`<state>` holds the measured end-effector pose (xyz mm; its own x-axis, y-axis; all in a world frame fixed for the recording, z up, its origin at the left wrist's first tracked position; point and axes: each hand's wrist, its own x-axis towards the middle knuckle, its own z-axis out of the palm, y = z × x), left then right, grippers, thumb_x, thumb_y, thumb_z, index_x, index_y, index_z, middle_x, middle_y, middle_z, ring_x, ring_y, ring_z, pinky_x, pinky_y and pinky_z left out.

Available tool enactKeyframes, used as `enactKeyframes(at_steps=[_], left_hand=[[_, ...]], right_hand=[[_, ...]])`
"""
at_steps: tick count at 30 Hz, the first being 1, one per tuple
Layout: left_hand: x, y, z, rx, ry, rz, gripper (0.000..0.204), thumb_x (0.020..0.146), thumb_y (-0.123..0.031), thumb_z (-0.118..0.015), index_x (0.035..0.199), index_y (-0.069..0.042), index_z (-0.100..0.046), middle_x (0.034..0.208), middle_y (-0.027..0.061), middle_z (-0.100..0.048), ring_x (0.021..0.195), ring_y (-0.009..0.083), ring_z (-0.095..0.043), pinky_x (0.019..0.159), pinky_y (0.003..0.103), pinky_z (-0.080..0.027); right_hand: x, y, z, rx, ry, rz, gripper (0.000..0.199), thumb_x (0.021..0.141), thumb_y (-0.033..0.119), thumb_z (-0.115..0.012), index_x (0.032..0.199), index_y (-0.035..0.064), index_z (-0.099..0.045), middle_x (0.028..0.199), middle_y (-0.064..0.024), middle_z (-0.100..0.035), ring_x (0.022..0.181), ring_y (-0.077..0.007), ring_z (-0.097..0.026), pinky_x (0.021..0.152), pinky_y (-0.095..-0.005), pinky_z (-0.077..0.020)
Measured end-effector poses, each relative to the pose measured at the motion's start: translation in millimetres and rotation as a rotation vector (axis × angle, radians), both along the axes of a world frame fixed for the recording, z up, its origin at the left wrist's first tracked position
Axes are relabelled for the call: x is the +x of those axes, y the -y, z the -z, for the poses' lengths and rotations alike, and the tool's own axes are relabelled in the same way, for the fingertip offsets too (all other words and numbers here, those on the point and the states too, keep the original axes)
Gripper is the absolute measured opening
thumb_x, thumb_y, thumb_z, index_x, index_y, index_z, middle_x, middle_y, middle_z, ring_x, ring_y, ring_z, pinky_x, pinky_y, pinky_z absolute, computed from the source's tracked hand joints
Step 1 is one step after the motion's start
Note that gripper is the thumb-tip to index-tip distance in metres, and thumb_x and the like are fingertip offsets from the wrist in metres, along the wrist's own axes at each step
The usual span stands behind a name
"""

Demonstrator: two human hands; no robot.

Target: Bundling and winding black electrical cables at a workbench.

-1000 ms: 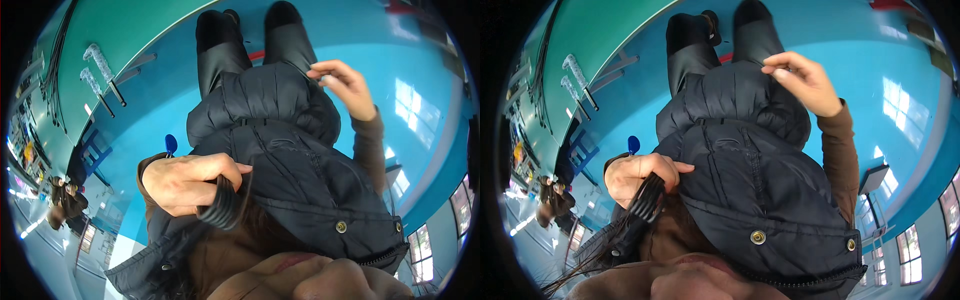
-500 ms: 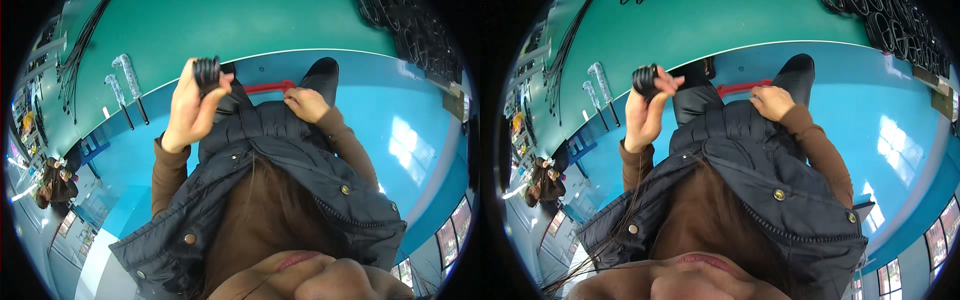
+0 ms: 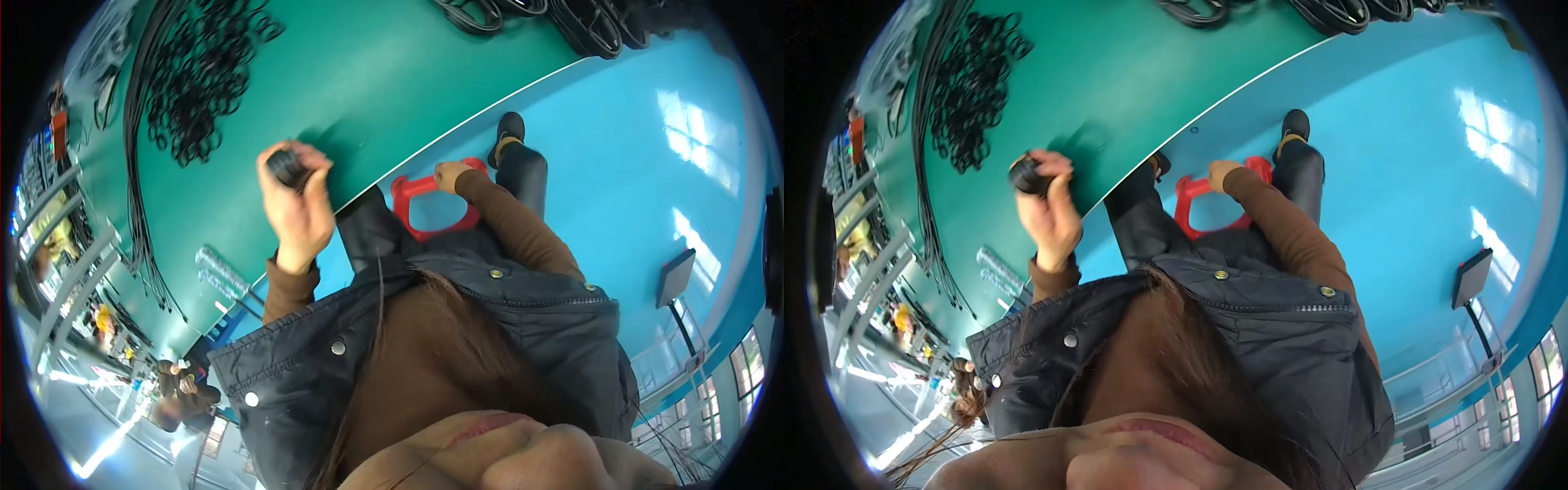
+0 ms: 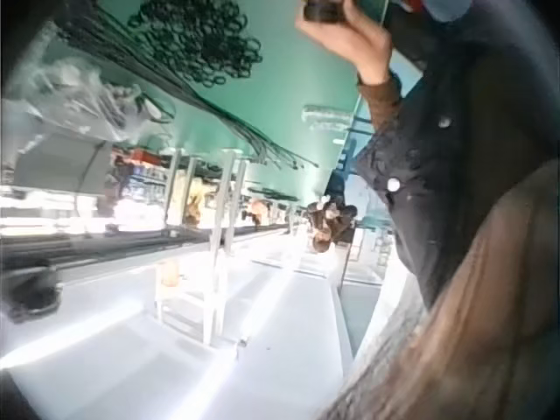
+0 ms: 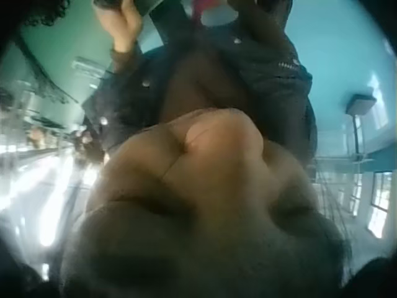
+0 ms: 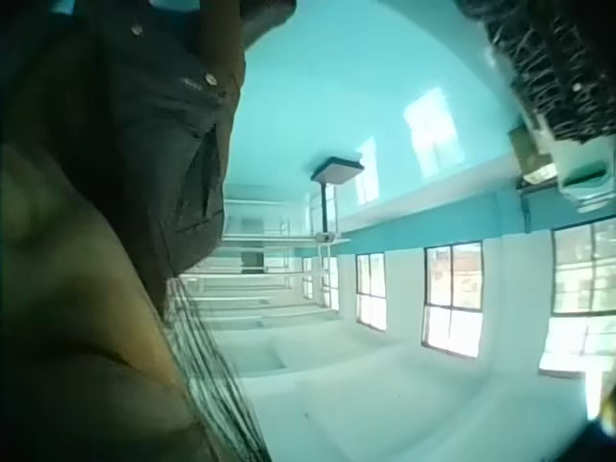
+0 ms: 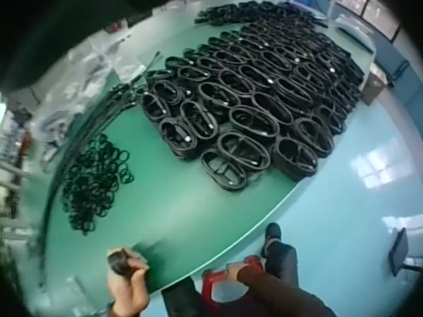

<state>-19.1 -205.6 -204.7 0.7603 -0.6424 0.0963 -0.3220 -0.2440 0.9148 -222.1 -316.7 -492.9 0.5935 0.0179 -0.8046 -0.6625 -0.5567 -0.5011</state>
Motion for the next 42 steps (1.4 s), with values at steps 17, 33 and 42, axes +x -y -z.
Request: enactKeyframes(at_steps=[17, 33, 42], left_hand=[[62.9, -82.3, -25.5, 0.919, 1.636, -0.005, 0.035, 0.09, -0.013, -0.06, 0.123, -0.001, -0.055, 0.123, 0.0119, -0.057, 0.108, 0.0305, -0.057, 0.1, 0.042, -0.041], [107.5, -27.6, 29.1, 0.844, 1.637, 0.13, 0.032, 0.091, -0.014, -0.059, 0.12, -0.003, -0.058, 0.116, 0.0116, -0.06, 0.102, 0.0279, -0.059, 0.096, 0.042, -0.043], [60.4, -39.5, -1.8, 0.749, 1.391, 0.164, 0.03, 0.091, -0.015, -0.058, 0.119, -0.004, -0.059, 0.113, 0.0113, -0.062, 0.099, 0.0263, -0.061, 0.093, 0.043, -0.045]], right_hand=[[21.4, -66.5, 298.5, -0.131, -0.106, 0.379, 0.022, 0.085, 0.014, -0.056, 0.105, 0.0125, -0.066, 0.107, -0.0113, -0.064, 0.091, -0.032, -0.065, 0.077, -0.0427, -0.0532], [53.0, -106.4, 425.6, -0.346, 0.245, 0.259, 0.019, 0.086, 0.016, -0.053, 0.101, 0.0105, -0.062, 0.093, -0.0133, -0.062, 0.077, -0.032, -0.06, 0.064, -0.0471, -0.0499], [-87.3, -17.2, 237.9, -0.728, -0.616, 0.658, 0.027, 0.089, 0.017, -0.05, 0.113, 0.009, -0.061, 0.104, -0.0159, -0.066, 0.096, -0.0323, -0.063, 0.079, -0.0474, -0.0513]])
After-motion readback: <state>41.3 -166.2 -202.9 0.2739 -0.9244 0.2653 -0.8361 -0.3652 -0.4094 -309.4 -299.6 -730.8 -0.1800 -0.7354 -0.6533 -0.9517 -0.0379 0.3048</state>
